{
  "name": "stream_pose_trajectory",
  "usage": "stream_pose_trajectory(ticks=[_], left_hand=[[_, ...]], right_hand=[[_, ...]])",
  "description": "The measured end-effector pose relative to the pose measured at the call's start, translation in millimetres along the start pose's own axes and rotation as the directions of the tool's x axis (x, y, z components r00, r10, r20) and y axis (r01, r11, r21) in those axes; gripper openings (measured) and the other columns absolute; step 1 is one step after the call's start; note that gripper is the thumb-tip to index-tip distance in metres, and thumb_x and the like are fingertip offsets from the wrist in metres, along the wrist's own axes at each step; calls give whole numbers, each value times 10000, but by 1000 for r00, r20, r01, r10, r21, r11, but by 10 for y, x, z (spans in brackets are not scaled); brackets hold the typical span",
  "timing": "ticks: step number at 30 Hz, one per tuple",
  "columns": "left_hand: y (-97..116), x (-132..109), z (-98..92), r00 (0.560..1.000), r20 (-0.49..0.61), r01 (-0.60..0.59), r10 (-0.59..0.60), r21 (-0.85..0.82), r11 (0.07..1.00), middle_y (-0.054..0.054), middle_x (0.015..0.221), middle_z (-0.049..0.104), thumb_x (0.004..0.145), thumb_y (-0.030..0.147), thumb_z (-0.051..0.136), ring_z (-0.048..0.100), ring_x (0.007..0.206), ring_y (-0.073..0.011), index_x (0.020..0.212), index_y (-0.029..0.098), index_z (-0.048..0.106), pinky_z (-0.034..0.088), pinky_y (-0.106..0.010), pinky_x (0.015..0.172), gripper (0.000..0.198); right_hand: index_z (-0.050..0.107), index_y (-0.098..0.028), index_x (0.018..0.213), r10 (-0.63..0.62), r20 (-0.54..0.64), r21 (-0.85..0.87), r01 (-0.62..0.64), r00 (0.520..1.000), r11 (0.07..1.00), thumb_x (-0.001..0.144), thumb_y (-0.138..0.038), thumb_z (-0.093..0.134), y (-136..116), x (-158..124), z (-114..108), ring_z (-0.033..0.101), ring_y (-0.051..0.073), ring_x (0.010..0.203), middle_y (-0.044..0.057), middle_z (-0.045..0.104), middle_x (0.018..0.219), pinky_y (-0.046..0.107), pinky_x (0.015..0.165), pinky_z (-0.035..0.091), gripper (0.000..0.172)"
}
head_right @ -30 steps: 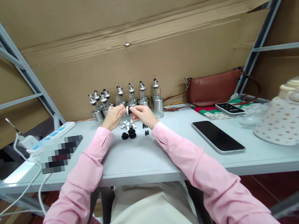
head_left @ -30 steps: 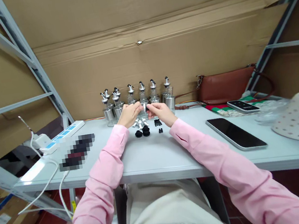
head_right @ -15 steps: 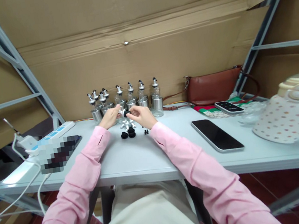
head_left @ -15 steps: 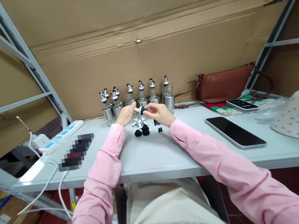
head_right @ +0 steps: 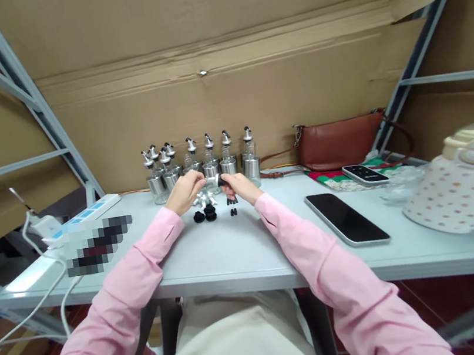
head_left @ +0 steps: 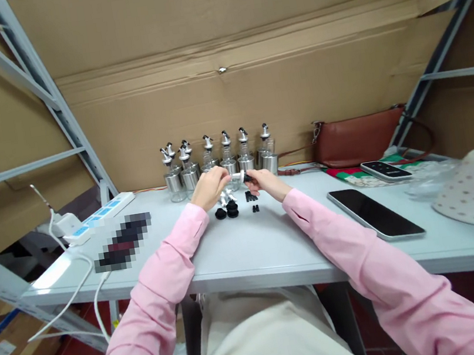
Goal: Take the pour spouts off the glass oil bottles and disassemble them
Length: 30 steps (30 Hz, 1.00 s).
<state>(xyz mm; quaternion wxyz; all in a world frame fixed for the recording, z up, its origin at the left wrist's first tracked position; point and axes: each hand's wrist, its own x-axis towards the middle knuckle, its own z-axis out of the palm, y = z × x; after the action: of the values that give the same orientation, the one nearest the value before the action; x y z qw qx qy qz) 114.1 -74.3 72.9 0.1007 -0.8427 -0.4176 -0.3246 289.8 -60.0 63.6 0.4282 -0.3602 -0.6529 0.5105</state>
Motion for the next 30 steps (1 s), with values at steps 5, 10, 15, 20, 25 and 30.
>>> stream_pose_trajectory(ticks=[5,10,15,20,25,30], left_hand=[[-58,-3,5,999,47,-26,25,14,1000,-39,855,599,935,349,283,548,812,-154,875,166,528,354,-274,725,312],[-141,42,-20,1000,28,3,-3,-22,1000,-35,828,602,936,365,260,542,797,-160,852,170,532,348,-274,710,345],[-217,75,-67,998,53,48,-43,-92,995,-24,798,591,931,363,254,528,777,-159,828,178,527,343,-267,683,346],[-259,84,-82,995,62,84,-74,-182,980,-17,746,544,918,363,241,499,740,-148,755,175,485,349,-254,677,348],[-253,76,-85,988,62,153,-142,-253,955,-11,720,503,885,389,274,467,727,-140,699,169,448,357,-253,705,336],[-273,45,-92,968,146,246,-205,-379,892,1,685,497,847,428,292,455,697,-126,654,161,430,371,-249,712,357]], right_hand=[[483,-155,517,62,33,67,-64,998,996,810,-424,512,-39,-51,37,374,68,357,-37,382,411,217,397,321,398],[586,-120,618,25,-19,101,-23,999,995,730,-484,608,-37,-41,81,491,80,442,-4,525,496,211,468,398,381],[599,-132,646,-62,-27,86,64,998,994,658,-543,631,-29,-30,127,516,88,500,-10,556,500,216,538,431,412],[555,-157,573,-215,-58,-70,211,975,975,694,-536,579,-21,-20,173,511,97,548,-10,555,522,232,597,443,398],[553,-156,607,-332,-82,-299,294,940,908,761,-455,502,-29,-47,192,517,110,564,4,575,561,239,609,415,341],[571,-154,645,-426,-41,-559,333,904,759,787,-403,476,-50,-96,200,502,114,559,12,587,581,234,582,374,301]])
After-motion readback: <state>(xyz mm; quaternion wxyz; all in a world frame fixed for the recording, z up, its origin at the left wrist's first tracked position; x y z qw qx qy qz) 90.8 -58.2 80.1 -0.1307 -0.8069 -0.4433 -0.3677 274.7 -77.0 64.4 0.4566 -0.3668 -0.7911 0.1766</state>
